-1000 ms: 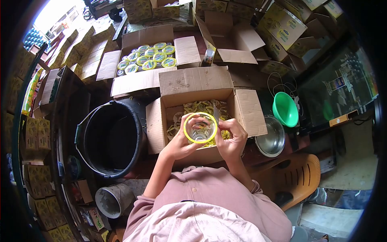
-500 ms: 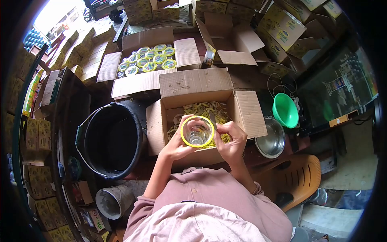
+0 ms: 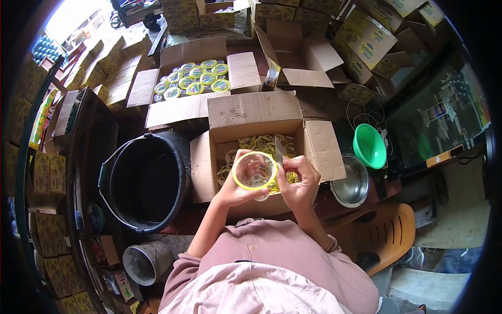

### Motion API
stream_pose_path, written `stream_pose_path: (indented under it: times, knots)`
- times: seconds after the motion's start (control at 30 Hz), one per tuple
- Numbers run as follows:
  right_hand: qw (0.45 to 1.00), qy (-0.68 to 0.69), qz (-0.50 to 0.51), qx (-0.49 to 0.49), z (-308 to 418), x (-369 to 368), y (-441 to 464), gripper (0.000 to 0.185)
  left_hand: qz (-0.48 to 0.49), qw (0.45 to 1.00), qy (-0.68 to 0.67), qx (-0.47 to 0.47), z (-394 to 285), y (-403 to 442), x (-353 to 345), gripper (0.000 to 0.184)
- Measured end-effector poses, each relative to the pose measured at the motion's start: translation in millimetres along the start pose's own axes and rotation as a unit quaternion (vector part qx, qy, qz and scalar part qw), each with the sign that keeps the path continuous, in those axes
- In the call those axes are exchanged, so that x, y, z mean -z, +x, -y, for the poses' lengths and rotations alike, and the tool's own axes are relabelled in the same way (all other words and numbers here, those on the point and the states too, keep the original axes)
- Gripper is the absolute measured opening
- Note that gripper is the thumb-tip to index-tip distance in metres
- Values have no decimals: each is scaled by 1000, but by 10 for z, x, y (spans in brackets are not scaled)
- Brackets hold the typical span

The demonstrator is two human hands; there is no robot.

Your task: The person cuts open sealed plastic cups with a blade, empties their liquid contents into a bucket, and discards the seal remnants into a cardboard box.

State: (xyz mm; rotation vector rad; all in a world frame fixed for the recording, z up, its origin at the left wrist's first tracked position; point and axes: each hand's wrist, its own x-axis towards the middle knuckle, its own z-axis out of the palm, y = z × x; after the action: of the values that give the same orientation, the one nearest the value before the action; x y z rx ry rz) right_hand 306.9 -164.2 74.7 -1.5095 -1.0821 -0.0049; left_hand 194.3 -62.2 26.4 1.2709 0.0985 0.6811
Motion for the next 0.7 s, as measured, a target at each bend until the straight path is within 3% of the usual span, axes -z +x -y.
stream_pose_path:
  times: [0.1, 0.7]
  knots:
    - [1000, 4, -16, 1, -29, 4, -62, 12, 8, 997, -72, -21, 67, 14, 53, 70]
    - [994, -53, -39, 84, 51, -64, -124, 22, 1, 997, -79, -18, 109, -26, 50, 69]
